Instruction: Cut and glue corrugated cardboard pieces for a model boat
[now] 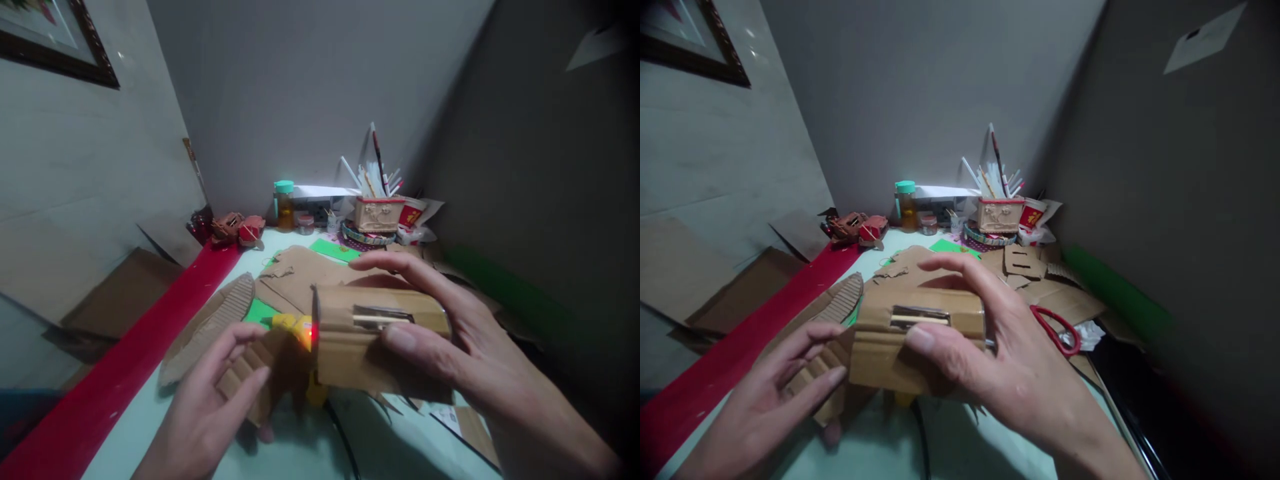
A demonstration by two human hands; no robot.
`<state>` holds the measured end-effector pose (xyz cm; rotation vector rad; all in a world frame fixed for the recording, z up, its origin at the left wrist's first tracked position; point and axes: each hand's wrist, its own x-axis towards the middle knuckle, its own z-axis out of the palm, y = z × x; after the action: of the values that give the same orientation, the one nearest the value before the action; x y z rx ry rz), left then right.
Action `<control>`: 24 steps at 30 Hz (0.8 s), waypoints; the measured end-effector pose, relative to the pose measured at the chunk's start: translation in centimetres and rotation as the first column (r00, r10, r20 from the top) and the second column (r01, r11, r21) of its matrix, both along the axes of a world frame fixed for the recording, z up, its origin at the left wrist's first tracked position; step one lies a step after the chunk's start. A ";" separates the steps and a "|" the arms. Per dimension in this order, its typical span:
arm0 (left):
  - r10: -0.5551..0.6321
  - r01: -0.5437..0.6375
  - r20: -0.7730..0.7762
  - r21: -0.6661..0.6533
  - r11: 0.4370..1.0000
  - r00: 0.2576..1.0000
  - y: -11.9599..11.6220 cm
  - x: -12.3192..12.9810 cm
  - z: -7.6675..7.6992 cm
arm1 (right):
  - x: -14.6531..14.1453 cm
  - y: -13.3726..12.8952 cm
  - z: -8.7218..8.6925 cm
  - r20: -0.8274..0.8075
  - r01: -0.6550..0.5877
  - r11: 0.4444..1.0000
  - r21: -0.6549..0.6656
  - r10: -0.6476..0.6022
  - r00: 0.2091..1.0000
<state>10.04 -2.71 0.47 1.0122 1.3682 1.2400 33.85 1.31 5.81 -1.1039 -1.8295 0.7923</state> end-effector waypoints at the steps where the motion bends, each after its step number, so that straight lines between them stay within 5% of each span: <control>1: 0.017 -0.017 -0.019 -0.001 1.000 1.000 0.1 0.1 0.2 | 0.0 0.0 -0.1 -0.007 -0.005 1.000 -0.001 0.005 1.000; 4: 0.052 -0.052 -0.038 0.005 0.999 0.998 0.2 0.1 0.3 | -0.1 -0.5 -0.1 -0.045 -0.024 0.999 -0.038 0.022 0.999; 10: 0.123 -0.101 -0.073 0.255 0.962 0.990 0.3 0.4 -0.1 | -1.4 -1.4 0.4 0.039 -0.090 0.996 -0.014 0.091 0.995; 14: -0.043 0.042 0.000 0.193 0.980 0.999 0.1 0.6 0.4 | -1.9 -1.4 0.0 0.128 -0.106 0.994 -0.018 0.107 0.986; 17: 0.003 -0.009 0.037 0.156 0.988 0.999 -0.1 0.5 1.1 | -1.9 -1.4 -0.8 0.162 -0.111 0.994 0.017 0.107 0.981; 21: 0.159 -0.185 0.136 0.204 0.961 0.978 -0.2 0.1 1.2 | -2.3 -1.4 -1.2 0.211 -0.228 0.954 0.196 0.186 0.960; 24: 0.186 -0.237 0.154 0.458 0.857 0.970 0.0 -0.3 0.0 | -3.4 -1.1 -1.9 0.250 -0.293 0.831 0.473 0.192 0.949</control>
<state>9.79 -2.67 0.52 1.1255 1.1367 1.8311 30.44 0.25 3.94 -0.6247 -2.2059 0.3061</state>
